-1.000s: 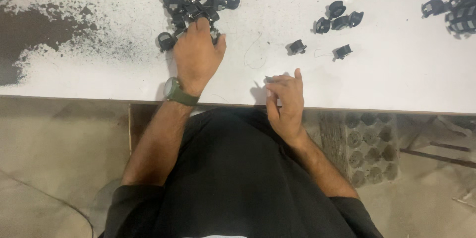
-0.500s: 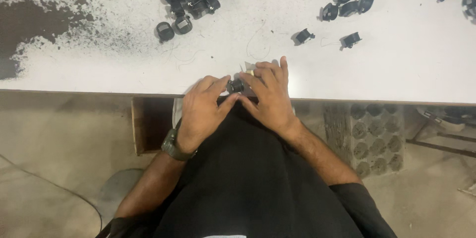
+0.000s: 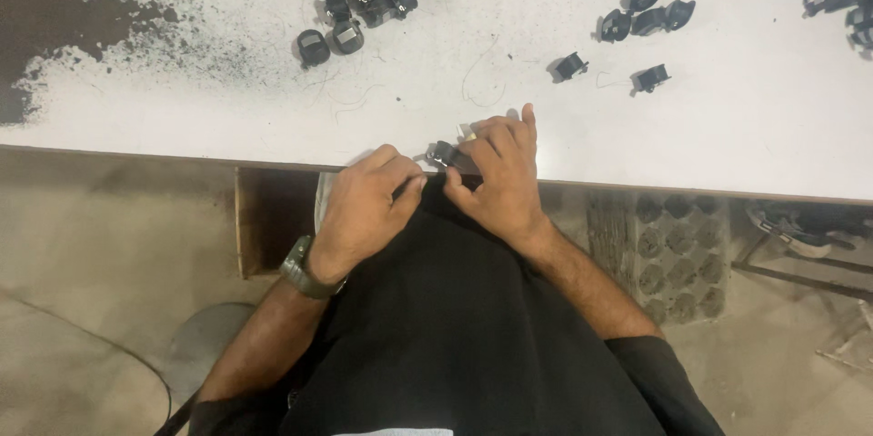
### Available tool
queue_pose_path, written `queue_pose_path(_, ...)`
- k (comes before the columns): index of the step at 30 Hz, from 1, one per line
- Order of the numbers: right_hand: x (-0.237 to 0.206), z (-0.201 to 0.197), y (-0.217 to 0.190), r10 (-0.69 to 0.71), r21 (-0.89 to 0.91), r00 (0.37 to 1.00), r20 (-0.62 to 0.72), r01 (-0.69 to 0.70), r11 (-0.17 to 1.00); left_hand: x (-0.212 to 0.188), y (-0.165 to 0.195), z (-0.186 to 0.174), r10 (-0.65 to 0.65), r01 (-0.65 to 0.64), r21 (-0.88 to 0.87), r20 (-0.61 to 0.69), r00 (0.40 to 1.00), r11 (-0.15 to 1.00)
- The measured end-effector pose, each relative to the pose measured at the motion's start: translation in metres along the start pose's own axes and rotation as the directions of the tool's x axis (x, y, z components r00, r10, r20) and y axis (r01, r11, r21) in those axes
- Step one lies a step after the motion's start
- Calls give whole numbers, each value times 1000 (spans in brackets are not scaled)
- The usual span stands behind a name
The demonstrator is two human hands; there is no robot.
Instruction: The person sits at a white workbench assembling small black plastic plug components. They pick up a housing and a metal pin part, press the parts together by hand, and place the finished assembly onto a growing pile on the table, repeating this with one component at a time.
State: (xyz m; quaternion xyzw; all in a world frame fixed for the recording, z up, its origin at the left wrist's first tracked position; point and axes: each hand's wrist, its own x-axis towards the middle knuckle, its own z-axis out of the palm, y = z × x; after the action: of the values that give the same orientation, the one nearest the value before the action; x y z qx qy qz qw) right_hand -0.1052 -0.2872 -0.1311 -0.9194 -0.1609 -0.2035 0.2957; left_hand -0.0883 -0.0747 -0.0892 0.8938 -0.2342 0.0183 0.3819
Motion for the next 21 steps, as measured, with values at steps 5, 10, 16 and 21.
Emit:
queue_pose_path(5,-1,-2,3,28,-8,1000,-10,-28,1000,2,3,-5,52,-41,156,-64,997,987)
queue_pose_path(10,-3,-3,8,19,96,996,-90,-10,995,13,10,6,105,-102,73,-39,994,992)
queue_pose_path(16,-6,-5,13,10,114,991,-137,5,993,17,2,12,7,67,-341,211,977,938)
queue_pose_path(21,-5,-3,11,6,38,989,-145,0,999,3,-5,-4,12,84,-389,240,971,917)
